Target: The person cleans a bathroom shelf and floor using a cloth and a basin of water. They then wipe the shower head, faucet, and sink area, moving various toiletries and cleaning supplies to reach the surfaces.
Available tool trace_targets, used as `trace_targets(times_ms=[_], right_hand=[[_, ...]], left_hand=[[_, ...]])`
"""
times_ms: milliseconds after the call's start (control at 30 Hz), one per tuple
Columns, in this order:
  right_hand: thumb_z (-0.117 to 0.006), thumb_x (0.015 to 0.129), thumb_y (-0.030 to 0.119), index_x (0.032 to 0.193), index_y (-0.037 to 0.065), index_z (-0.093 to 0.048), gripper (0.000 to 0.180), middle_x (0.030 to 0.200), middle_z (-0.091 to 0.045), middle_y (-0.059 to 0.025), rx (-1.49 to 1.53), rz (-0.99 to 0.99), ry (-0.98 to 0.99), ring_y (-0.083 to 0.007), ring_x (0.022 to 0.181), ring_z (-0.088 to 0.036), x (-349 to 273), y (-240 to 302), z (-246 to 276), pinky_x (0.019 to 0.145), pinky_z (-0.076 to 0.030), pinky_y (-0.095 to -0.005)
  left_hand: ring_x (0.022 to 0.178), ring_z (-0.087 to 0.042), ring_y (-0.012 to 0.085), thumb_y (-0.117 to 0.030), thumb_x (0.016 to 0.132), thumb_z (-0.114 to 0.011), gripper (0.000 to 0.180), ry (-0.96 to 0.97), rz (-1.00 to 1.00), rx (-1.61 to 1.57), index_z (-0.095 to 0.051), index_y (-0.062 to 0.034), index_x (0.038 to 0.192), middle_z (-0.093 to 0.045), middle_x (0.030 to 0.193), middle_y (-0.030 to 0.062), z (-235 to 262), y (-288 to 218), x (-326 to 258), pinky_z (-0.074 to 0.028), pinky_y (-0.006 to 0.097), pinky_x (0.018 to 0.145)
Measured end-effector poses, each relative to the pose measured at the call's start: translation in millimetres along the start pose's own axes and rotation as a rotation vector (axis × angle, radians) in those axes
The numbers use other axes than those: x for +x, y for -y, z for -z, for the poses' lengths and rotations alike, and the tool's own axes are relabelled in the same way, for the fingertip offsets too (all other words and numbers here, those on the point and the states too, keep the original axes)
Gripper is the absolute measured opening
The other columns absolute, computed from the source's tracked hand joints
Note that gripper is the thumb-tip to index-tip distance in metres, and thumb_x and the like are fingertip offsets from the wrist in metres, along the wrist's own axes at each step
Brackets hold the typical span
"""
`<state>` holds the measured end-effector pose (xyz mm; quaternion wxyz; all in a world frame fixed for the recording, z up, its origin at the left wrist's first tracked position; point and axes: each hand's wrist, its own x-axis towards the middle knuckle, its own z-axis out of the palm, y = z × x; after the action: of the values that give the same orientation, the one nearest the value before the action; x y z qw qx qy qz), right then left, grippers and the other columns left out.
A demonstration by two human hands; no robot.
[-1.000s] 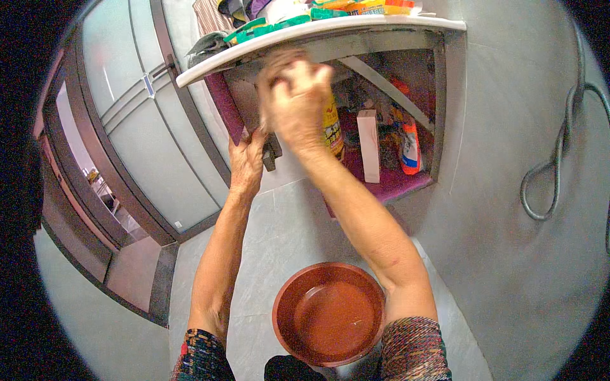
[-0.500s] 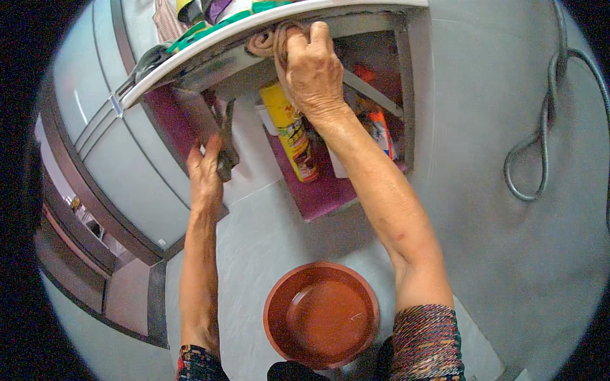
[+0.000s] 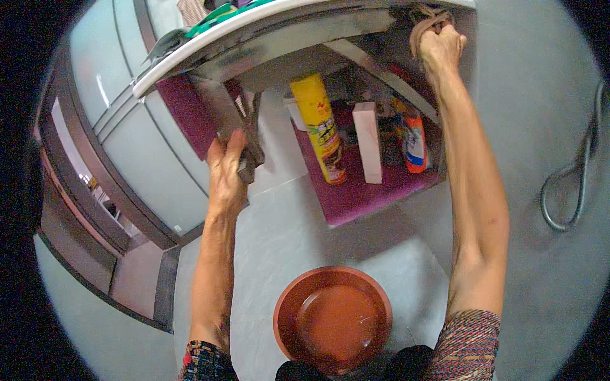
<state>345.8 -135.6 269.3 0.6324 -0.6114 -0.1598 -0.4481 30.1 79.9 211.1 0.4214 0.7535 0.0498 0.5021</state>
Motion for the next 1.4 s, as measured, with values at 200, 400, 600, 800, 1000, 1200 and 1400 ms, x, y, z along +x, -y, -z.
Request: trace_targets(times_ms=[200,400,600,800,1000,1200,1400], right_hand=[[-0.061,0.082,0.025,0.101,0.007,-0.061,0.026,0.101,-0.048,-0.0189,0.107,0.277,-0.043,-0.0304,0.093,-0.054,-102,108,-22,0.084,-0.045,-0.0397],[-0.061,0.072,0.002,0.097,0.004,-0.060,0.025,0.106,-0.047,-0.0154,0.348,0.608,0.074,-0.0274,0.093,-0.053,-168,170,-33,0.081,-0.046,-0.0353],[-0.061,0.075,-0.001,0.097,0.003,-0.057,0.022,0.097,-0.055,-0.0089,0.768,0.246,0.349,-0.0150,0.089,-0.056,-211,155,-53,0.076,-0.046,-0.0268],[-0.064,0.078,0.010,0.085,0.004,-0.054,0.014,0.073,-0.055,-0.0029,0.945,-0.138,0.687,-0.0081,0.070,-0.049,-260,133,-31,0.064,-0.044,-0.0265],[-0.065,0.081,0.010,0.105,0.003,-0.056,0.026,0.090,-0.058,-0.0018,1.106,-0.478,0.733,-0.0117,0.084,-0.054,-250,146,-13,0.078,-0.045,-0.0265],[-0.067,0.081,0.013,0.113,0.002,-0.049,0.038,0.104,-0.056,-0.0085,1.016,-0.248,0.552,-0.0158,0.094,-0.055,-263,148,-38,0.083,-0.046,-0.0286],[-0.062,0.079,0.005,0.096,0.003,-0.059,0.017,0.081,-0.062,-0.0050,0.988,-0.874,1.075,-0.0159,0.076,-0.059,-281,96,27,0.070,-0.050,-0.0311]], left_hand=[[0.101,-0.044,0.0179,-0.043,0.090,-0.055,0.058,0.083,0.047,-0.073,-0.041,-0.0008,0.126,-0.051,0.112,0.0108,10,7,8,-0.035,0.031,0.091],[0.104,-0.052,0.0183,-0.021,0.089,-0.054,0.038,0.054,0.012,-0.627,-0.048,-0.0031,0.121,-0.056,0.115,0.0046,1,4,8,-0.041,0.034,0.092],[0.112,-0.049,0.0202,-0.019,0.083,-0.046,0.037,0.187,-0.008,-0.943,-0.050,-0.0050,0.117,-0.057,0.115,0.0058,4,-9,1,-0.033,0.038,0.101],[0.091,-0.056,0.0143,-0.016,0.075,-0.061,0.041,0.133,0.035,-0.477,-0.051,-0.0021,0.112,-0.059,0.101,0.0041,13,3,3,-0.044,0.031,0.084],[0.089,-0.054,0.0129,-0.027,0.078,-0.066,0.045,-0.030,-0.005,-0.346,-0.051,-0.0024,0.113,-0.058,0.098,0.0038,-13,-11,-4,-0.044,0.029,0.080],[0.100,-0.051,0.0180,-0.038,0.081,-0.064,0.052,-0.073,-0.009,-0.398,-0.044,-0.0042,0.115,-0.053,0.108,0.0077,-25,-13,-6,-0.040,0.034,0.090],[0.111,-0.045,0.0200,-0.033,0.078,-0.070,0.073,-0.130,-0.171,-0.177,-0.034,0.0013,0.131,-0.045,0.123,0.0128,-26,-3,0,-0.035,0.033,0.096]])
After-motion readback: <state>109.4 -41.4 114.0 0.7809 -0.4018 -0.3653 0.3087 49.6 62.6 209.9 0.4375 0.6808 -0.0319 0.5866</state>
